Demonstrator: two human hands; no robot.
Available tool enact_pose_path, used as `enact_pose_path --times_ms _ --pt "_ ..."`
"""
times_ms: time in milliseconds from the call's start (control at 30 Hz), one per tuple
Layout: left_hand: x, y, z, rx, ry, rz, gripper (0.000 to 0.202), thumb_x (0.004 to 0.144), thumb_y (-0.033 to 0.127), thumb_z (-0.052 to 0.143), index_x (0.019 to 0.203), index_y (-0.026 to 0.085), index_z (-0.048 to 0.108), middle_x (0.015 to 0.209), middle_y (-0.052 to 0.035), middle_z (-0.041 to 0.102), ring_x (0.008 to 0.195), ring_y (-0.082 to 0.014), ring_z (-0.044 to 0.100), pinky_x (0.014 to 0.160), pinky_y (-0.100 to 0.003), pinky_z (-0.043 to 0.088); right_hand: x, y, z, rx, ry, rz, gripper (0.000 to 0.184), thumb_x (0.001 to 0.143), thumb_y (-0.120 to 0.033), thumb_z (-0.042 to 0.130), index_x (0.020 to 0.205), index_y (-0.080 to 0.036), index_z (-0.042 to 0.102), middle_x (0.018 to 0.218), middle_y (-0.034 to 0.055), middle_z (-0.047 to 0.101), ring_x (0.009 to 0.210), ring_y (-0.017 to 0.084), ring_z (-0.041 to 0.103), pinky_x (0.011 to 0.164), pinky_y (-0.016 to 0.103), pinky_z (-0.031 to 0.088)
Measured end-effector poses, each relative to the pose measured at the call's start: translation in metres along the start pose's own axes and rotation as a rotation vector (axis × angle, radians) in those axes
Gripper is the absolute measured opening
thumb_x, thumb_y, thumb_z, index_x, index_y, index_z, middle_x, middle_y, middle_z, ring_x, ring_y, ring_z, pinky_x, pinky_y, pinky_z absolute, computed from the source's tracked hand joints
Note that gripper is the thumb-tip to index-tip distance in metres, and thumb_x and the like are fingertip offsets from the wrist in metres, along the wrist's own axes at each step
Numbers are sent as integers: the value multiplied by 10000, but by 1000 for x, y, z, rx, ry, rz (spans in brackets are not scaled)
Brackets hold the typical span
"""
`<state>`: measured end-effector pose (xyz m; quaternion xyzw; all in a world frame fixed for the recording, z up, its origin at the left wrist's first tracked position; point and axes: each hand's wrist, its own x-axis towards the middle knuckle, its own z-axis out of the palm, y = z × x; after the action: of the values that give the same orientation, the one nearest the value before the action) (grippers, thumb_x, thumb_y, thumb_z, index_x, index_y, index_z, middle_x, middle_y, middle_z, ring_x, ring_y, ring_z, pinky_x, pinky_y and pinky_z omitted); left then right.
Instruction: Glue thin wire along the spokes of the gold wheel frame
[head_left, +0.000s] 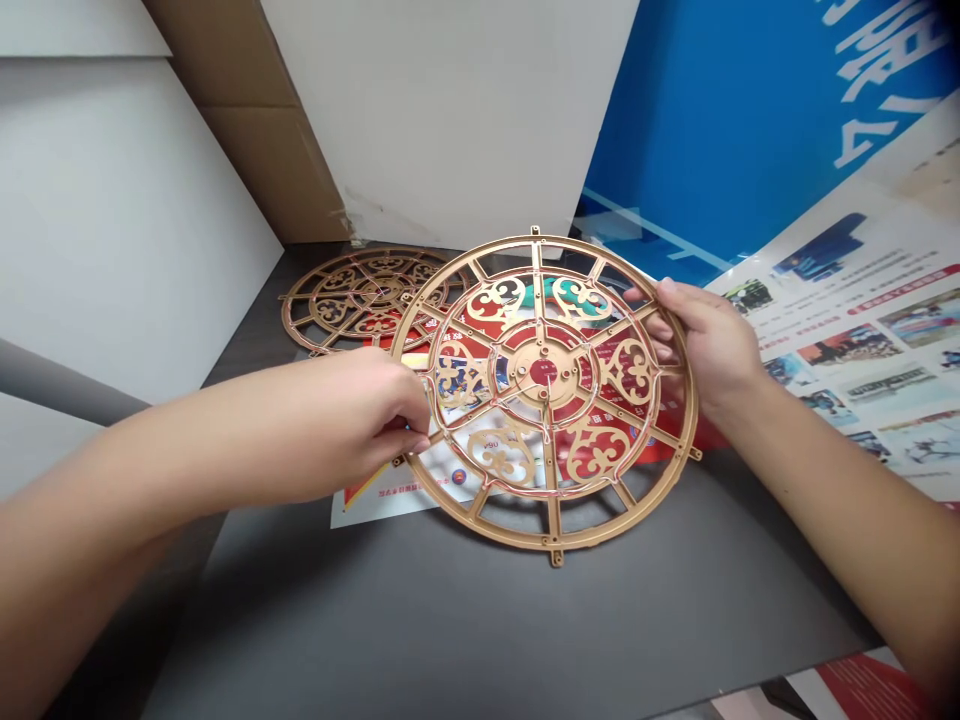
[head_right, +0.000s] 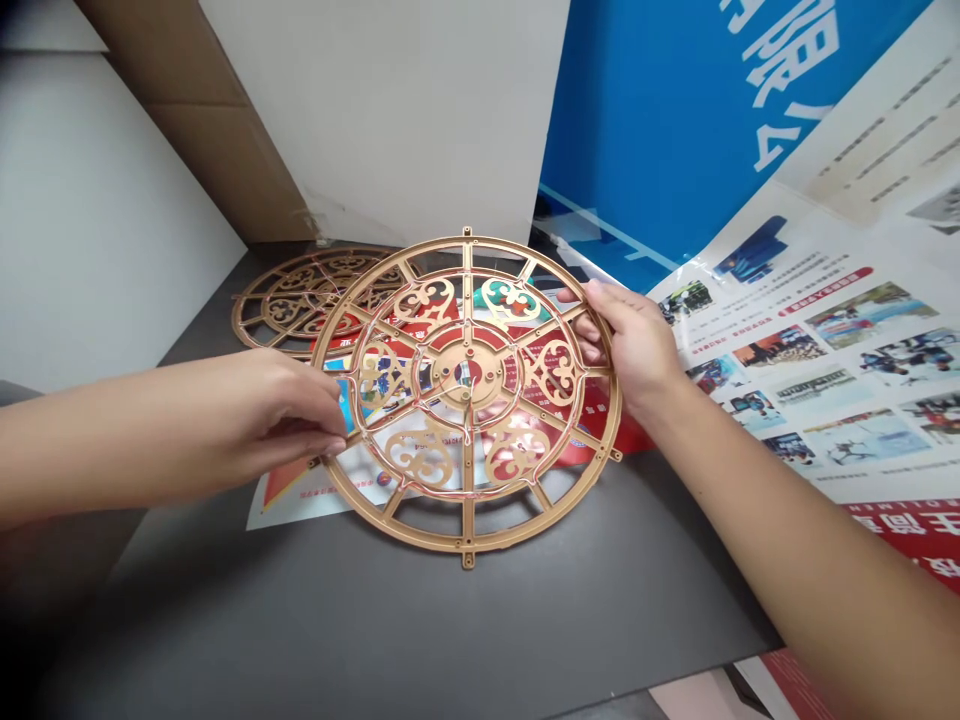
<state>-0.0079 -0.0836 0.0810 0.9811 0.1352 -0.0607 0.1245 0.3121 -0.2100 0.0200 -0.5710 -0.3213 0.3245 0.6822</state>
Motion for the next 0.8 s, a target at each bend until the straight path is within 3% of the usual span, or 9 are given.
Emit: enact_pose_path --times_ms 133,200,333,633,800 --pt "6 15 7 102 -63 -123 320 994 258 595 675 235 599 735 -45 701 638 -191 620 586 -347 419 2 0 -3 -4 19 -13 227 889 -422 794 881 -195 785 576 -46 376 444 77 323 422 270 157" --pt "10 25 12 192 -116 -183 264 975 230 605 711 220 611 800 -74 720 660 -207 639 594 -359 397 3 1 -5 -5 22 -12 225 892 -415 794 881 -190 791 579 -41 384 445 77 332 422 269 163" --pt "14 35 17 352 -156 -222 255 916 159 641 680 211 560 731 -86 686 586 -209 577 559 -356 309 3 2 -5 -8 16 -8 252 892 -435 811 878 -185 784 591 -39 388 463 74 338 430 264 188" --pt "16 35 21 583 -28 -184 165 888 112 628 755 209 617 755 -90 679 611 -248 619 524 -342 150 7 2 -7 -2 47 -35 216 908 -374 776 844 -168 764 565 -43 389 449 68 352 442 252 222" --pt "10 15 4 379 146 -184 224 909 198 621 687 220 606 736 -44 704 618 -189 573 550 -322 261 4 2 -4 -10 31 -9 204 924 -372 752 857 -180 767 568 -43 384 449 76 327 424 260 201"
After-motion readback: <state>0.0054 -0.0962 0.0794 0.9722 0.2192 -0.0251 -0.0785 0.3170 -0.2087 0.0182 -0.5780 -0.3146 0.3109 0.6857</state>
